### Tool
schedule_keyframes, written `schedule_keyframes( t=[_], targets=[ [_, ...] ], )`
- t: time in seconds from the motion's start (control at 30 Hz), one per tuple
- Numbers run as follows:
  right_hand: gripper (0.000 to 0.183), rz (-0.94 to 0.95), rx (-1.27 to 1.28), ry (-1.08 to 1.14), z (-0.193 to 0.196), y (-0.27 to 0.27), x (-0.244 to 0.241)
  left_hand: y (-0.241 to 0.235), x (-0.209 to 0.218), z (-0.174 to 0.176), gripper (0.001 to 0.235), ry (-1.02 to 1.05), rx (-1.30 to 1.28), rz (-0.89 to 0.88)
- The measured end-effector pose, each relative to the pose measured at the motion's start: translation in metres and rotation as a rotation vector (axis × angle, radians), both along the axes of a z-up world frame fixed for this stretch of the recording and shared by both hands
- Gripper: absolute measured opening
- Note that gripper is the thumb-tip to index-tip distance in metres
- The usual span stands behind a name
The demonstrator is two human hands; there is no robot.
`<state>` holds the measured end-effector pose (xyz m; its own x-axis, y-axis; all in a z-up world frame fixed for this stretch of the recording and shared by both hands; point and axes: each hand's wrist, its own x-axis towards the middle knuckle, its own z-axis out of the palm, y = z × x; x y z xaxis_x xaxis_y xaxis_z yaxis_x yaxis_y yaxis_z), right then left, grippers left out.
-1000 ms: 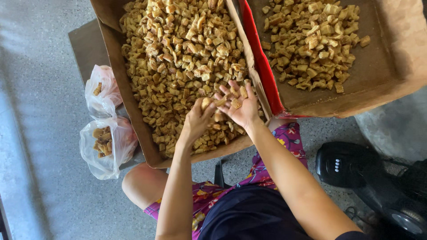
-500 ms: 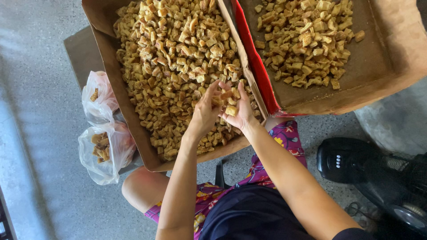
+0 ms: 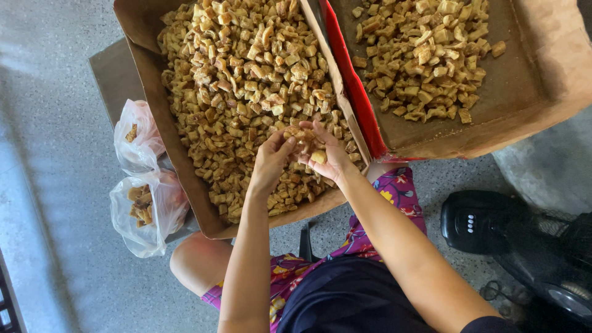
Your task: The person sorts small, cubed, brown food items by hand, picking them from a large cardboard box and transferring them into a smaller adjacent box. The person handles the items individually or in small handfuls, moving them from the larger pile to the smaller one.
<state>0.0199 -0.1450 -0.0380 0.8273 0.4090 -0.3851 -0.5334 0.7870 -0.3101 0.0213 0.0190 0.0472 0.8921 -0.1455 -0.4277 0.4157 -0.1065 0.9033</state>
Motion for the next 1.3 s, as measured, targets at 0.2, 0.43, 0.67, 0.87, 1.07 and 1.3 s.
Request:
schedule_keyframes(
  t=[0.2, 0.43, 0.67, 0.87, 1.07, 1.3],
  targets=[
    [0.035, 0.016, -0.099, -0.132, -0.007, 0.004, -0.001, -0.006, 0.003, -0.010, 0.042, -0.165, 0.470, -0.012],
    [0.020, -0.068, -0.074, -0.113, -0.010, 0.002, 0.000, -0.012, 0.000, -0.012, 0.035, -0.075, 0.333, 0.007],
    [0.024, -0.060, 0.052, -0.074, 0.009, -0.002, 0.000, 0.003, -0.003, -0.010, 0.041, 0.087, -0.449, 0.122],
    [0.039, 0.001, -0.014, -0.082, 0.002, -0.002, 0.000, 0.006, -0.006, -0.025, 0.034, 0.043, -0.371, 0.165],
    [0.047, 0.055, -0.189, -0.186, -0.003, 0.002, 0.000, 0.004, -0.006, -0.012, 0.033, -0.219, 0.231, 0.064],
    [0.047, 0.029, -0.171, -0.185, 0.008, 0.003, -0.001, 0.002, -0.008, -0.008, 0.039, -0.227, 0.003, 0.017]
  ],
)
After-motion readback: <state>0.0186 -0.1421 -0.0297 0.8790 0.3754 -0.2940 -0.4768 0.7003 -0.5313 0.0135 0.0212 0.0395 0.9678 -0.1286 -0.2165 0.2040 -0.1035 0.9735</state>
